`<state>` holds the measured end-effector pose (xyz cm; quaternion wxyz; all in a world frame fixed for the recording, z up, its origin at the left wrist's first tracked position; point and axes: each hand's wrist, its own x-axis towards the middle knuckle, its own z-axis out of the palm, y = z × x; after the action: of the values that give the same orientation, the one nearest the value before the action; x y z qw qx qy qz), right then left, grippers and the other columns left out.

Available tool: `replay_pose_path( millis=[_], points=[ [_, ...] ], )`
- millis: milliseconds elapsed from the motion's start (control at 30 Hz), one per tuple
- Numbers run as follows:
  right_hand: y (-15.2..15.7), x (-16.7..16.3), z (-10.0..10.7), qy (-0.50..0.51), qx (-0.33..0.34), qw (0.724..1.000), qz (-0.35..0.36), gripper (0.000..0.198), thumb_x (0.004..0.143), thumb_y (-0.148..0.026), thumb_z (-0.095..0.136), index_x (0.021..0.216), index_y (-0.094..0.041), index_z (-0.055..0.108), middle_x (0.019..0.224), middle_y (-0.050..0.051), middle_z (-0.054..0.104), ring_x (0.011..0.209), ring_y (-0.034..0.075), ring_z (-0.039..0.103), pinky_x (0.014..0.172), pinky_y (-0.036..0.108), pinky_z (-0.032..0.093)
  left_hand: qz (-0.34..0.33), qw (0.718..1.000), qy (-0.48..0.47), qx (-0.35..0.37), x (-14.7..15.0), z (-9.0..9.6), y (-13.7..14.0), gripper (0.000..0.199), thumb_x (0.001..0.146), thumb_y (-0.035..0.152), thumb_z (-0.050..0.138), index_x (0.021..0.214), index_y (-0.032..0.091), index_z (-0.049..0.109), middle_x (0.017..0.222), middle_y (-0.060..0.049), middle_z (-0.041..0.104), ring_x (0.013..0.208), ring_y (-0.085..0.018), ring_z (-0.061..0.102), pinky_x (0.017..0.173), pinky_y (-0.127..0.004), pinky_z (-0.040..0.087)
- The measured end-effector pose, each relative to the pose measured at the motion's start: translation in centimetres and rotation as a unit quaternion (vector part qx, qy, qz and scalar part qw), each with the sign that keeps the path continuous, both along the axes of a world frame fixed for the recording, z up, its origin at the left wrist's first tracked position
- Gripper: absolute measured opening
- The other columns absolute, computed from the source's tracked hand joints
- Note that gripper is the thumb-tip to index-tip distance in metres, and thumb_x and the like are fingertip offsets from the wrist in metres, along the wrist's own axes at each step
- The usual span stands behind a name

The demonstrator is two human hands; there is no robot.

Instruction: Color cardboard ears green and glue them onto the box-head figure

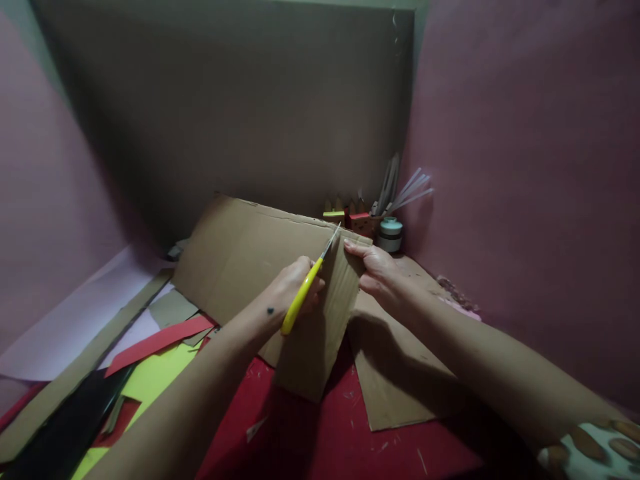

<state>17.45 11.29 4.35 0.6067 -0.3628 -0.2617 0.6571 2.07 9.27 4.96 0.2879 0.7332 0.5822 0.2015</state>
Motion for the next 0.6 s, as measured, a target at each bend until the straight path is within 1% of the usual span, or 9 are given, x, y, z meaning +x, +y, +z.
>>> replay_pose_path(
  millis=[100, 200, 333, 400, 500, 600],
  points=[
    [0.2, -0.1, 0.3, 0.006, 0.008, 1.000, -0.002, 0.008, 0.090, -0.016, 0.057, 0.094, -0.012, 0.063, 0.088, 0.002, 0.066, 0.072, 0.012, 0.064, 0.068, 0.029, 0.054, -0.011, 0.999, 0.036, -0.030, 0.3, 1.6, 0.6, 0.033, 0.088, 0.037, 0.055, 0.114, 0.016, 0.056, 0.110, -0.007, 0.061, 0.092, -0.018, 0.061, 0.078, -0.039, 0.054],
    [0.4, -0.2, 0.7, 0.004, 0.009, 1.000, 0.000, 0.009, 0.090, -0.015, 0.057, 0.096, -0.012, 0.063, 0.093, 0.003, 0.066, 0.076, 0.013, 0.064, 0.069, 0.030, 0.054, -0.004, 0.998, 0.063, 0.000, 0.6, 2.3, 1.1, 0.034, 0.088, 0.037, 0.055, 0.114, 0.016, 0.056, 0.111, -0.008, 0.060, 0.093, -0.019, 0.061, 0.079, -0.039, 0.053],
    [0.5, -0.6, 0.5, -0.003, -0.005, 1.000, 0.003, 0.017, 0.091, -0.022, 0.057, 0.104, -0.013, 0.061, 0.102, 0.005, 0.065, 0.084, 0.015, 0.064, 0.072, 0.032, 0.055, 0.041, 0.993, 0.085, 0.075, 0.9, 1.5, 1.8, 0.037, 0.088, 0.037, 0.055, 0.118, 0.017, 0.054, 0.118, -0.009, 0.057, 0.101, -0.021, 0.059, 0.084, -0.043, 0.051],
    [0.4, -0.5, 0.3, -0.005, -0.017, 1.000, 0.007, 0.018, 0.091, -0.024, 0.057, 0.105, -0.013, 0.061, 0.102, 0.005, 0.065, 0.084, 0.015, 0.064, 0.073, 0.033, 0.055, 0.051, 0.991, 0.087, 0.086, 0.8, 1.1, 2.2, 0.037, 0.088, 0.038, 0.055, 0.119, 0.017, 0.053, 0.118, -0.009, 0.057, 0.101, -0.021, 0.058, 0.085, -0.043, 0.051],
    [0.4, 0.5, 0.1, -0.006, -0.041, 0.999, 0.000, 0.015, 0.091, -0.023, 0.057, 0.099, -0.013, 0.063, 0.094, 0.004, 0.068, 0.078, 0.015, 0.065, 0.074, 0.034, 0.054, 0.028, 0.994, 0.081, 0.061, 0.0, 0.7, 2.0, 0.036, 0.088, 0.038, 0.055, 0.116, 0.016, 0.055, 0.116, -0.008, 0.059, 0.098, -0.021, 0.059, 0.083, -0.042, 0.052],
    [0.2, 2.8, 0.4, -0.008, -0.062, 0.998, -0.015, 0.010, 0.086, -0.017, 0.058, 0.091, -0.013, 0.066, 0.074, 0.003, 0.070, 0.067, 0.017, 0.065, 0.075, 0.037, 0.054, -0.008, 0.998, 0.059, 0.016, -1.6, 0.1, 0.5, 0.034, 0.087, 0.038, 0.056, 0.113, 0.015, 0.057, 0.113, -0.006, 0.060, 0.097, -0.022, 0.060, 0.082, -0.041, 0.052]
  ],
)
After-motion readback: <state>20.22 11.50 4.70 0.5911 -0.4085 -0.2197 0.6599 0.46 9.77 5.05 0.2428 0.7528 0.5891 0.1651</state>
